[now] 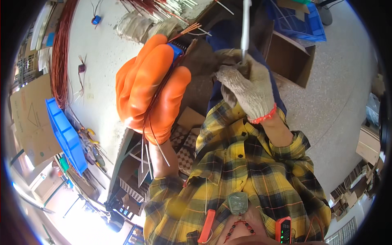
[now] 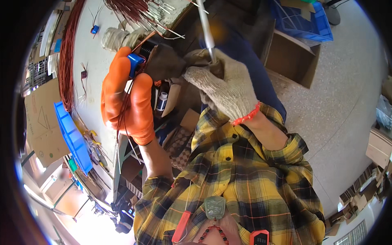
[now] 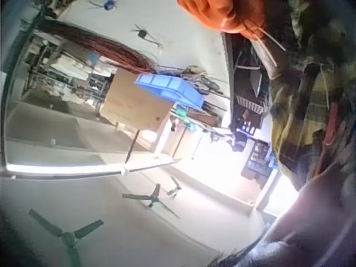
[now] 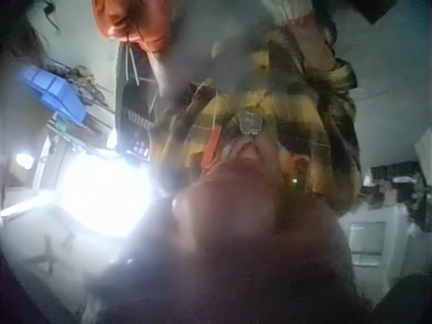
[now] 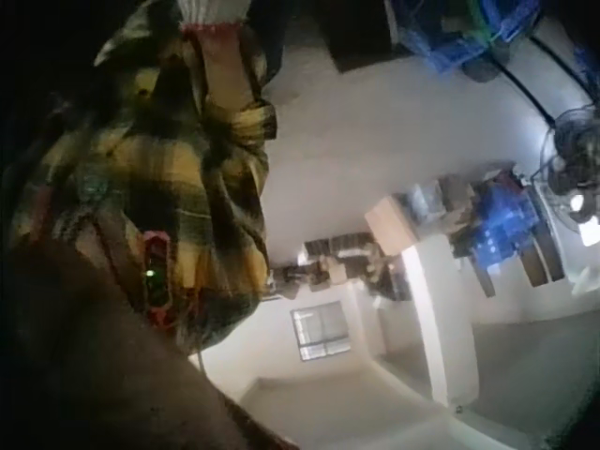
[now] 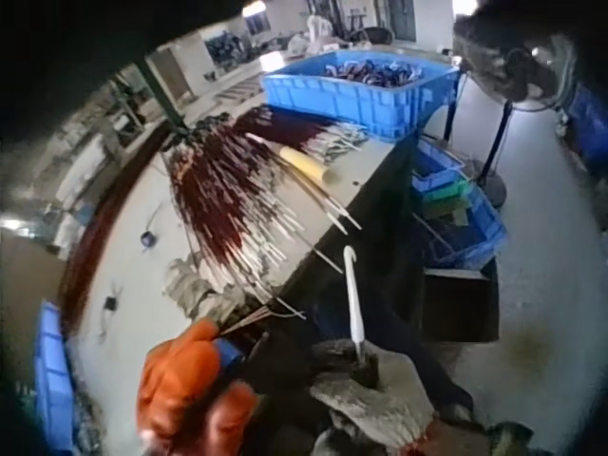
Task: Assembling and wiring copper coils at a workbench using various tools and components.
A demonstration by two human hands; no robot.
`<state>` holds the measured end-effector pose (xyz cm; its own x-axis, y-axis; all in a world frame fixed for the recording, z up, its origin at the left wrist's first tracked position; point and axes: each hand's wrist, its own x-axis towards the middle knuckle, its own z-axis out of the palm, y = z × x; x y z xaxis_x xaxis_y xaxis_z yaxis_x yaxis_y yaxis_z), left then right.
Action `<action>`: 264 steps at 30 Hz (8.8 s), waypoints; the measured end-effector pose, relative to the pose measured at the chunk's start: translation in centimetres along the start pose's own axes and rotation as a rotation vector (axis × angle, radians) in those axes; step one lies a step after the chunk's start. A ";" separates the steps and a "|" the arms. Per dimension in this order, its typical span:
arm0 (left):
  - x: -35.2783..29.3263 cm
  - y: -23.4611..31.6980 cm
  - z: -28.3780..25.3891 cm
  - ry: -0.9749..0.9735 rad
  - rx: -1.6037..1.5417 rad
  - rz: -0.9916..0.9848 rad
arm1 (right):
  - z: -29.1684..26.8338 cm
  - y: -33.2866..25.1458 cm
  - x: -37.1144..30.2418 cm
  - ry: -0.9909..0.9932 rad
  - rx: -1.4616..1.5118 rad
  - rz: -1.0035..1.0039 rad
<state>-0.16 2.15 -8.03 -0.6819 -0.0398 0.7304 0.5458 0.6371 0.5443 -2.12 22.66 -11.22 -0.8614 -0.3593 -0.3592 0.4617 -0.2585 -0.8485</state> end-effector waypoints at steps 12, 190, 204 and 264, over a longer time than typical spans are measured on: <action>-3.0 -0.8 -0.1 0.003 -0.210 -0.220 | 0.2 -1.3 -2.8 -0.245 -0.072 0.016; 5.0 3.1 -3.6 -0.386 0.540 0.564 | -16.8 -4.6 -16.6 -0.118 -1.025 0.289; 4.5 2.7 0.9 0.193 0.131 -0.103 | -8.1 -3.0 -8.6 -0.075 -0.999 -0.211; 7.3 -0.3 -1.7 -0.074 0.106 -0.194 | -3.3 -5.2 -3.8 -0.333 -0.780 -0.075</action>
<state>-4.48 0.40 -2.15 -0.8050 -0.1151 0.5819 0.3498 0.7002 0.6224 -1.93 28.35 -6.79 -0.7199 -0.6427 -0.2621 0.0225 0.3558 -0.9343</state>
